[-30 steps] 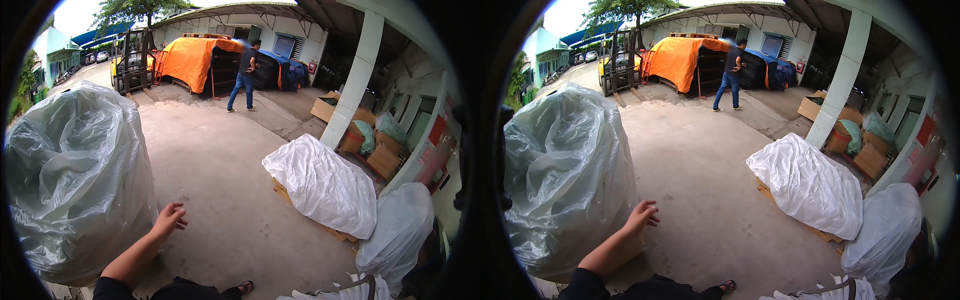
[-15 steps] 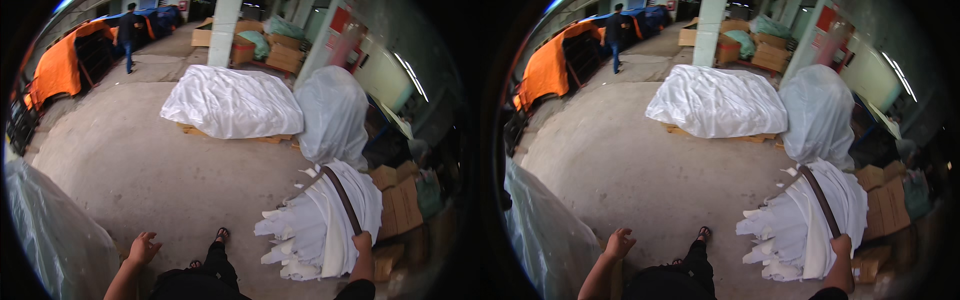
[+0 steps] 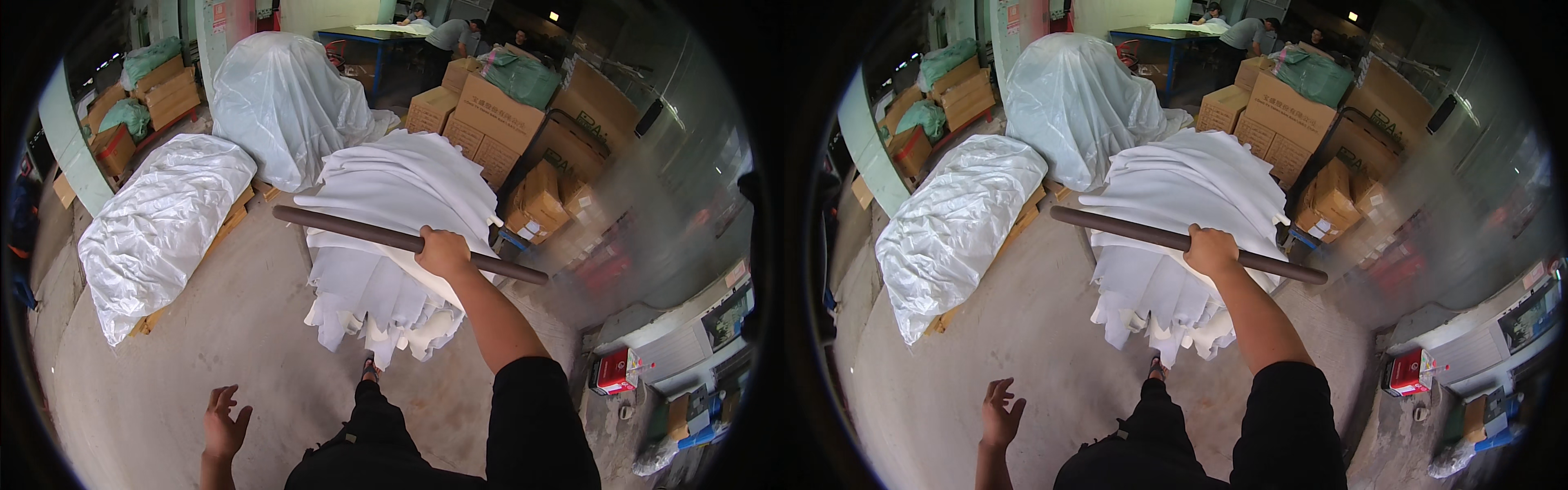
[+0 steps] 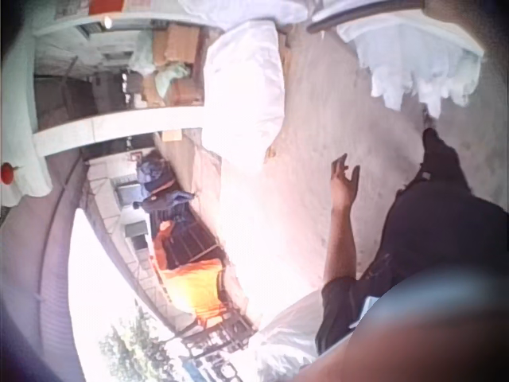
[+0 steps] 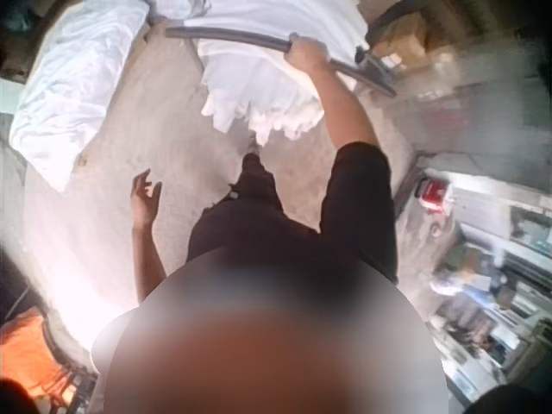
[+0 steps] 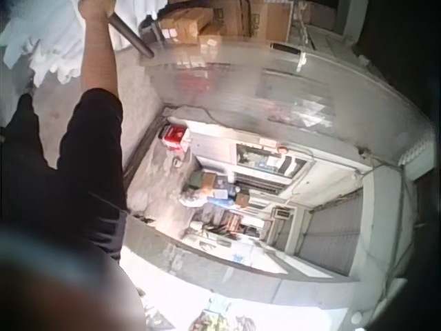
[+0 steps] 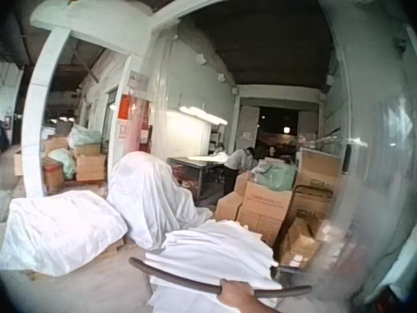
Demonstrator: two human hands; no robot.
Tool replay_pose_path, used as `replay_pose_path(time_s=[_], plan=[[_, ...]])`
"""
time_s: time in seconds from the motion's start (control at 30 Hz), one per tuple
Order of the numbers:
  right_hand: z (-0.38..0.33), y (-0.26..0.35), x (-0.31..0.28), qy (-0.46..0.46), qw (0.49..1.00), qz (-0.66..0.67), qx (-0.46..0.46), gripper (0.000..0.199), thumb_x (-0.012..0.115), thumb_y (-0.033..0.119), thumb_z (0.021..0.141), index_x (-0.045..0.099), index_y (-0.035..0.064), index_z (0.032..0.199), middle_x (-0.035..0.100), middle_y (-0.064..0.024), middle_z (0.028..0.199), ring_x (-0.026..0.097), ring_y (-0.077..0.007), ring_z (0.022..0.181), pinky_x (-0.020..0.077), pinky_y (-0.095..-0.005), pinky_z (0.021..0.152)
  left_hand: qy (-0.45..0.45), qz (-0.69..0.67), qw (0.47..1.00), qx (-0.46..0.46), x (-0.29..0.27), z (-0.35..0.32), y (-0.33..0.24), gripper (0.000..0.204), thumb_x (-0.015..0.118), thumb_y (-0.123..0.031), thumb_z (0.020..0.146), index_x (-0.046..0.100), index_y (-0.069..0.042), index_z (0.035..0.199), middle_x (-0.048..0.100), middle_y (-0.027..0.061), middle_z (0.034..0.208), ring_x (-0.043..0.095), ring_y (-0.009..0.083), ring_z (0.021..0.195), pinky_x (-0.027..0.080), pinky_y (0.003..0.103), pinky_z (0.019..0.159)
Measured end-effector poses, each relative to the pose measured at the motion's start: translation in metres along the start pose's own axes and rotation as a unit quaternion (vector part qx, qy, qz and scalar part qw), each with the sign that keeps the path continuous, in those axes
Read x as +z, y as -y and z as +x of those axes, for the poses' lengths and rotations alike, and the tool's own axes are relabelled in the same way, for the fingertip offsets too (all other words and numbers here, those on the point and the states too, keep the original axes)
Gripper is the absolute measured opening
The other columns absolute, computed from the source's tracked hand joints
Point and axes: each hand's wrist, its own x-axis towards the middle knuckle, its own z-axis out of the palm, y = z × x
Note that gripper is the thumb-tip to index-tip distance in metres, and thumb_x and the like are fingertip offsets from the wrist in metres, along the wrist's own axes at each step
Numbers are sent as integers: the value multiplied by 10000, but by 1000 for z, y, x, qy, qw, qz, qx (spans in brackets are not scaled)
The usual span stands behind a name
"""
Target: The person moves a stack of cardboard boxes from a hand truck to the floor, then loads white foam sheets onto the hand truck and transports them across the warehouse. The person also moves a large plastic-wrapped pallet and returns to the box area.
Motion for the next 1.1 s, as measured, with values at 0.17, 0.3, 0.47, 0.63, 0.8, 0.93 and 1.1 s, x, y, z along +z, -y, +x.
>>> replay_pose_path(time_s=[0.17,0.3,0.47,0.63,0.8,0.93,1.1], plan=[[-46,-38,9,-189,950,211,-128,421,726,379,832,652,88,1126,661,-117,1037,623,-312,1026,459,-429,922,-2,48,975,215,0,186,-99,568,787,-81,744,554,-40,1260,584,162,1208,611,355,1045,529,419,868],[-58,-117,-17,-36,987,138,75,518,533,543,933,723,62,893,711,-137,873,678,-311,857,501,-434,822,26,123,936,328,31,316,-175,813,863,-244,652,503,-48,1355,550,183,1298,527,369,1227,439,444,1019],[-50,-147,-17,126,984,60,111,756,339,651,968,720,38,741,707,-149,766,697,-333,803,527,-460,723,274,329,877,219,82,386,-208,425,795,-516,643,739,-128,807,722,76,891,668,284,962,506,420,907],[-57,-140,-7,77,985,45,145,731,316,608,983,733,44,774,718,-155,824,697,-325,847,535,-450,754,201,358,882,230,92,376,-199,349,741,-443,661,747,-136,828,720,97,914,675,283,946,539,406,857],[-72,-133,-11,63,983,29,173,661,333,563,975,746,49,936,728,-149,992,690,-308,952,532,-433,839,196,374,882,207,90,356,-199,380,730,-440,652,759,-153,899,721,95,973,668,273,995,537,393,898],[-98,-135,-5,81,973,12,213,616,330,500,966,732,38,1027,700,-171,1111,658,-320,1059,509,-434,931,202,356,883,229,87,318,-196,450,699,-458,650,748,-116,939,719,88,1004,676,265,985,545,385,875],[-157,-158,17,47,974,-26,221,533,370,429,948,739,44,957,705,-203,1030,663,-374,1006,510,-452,910,204,286,894,279,84,249,-184,400,684,-394,690,740,-76,926,724,128,906,708,274,890,575,392,802]])
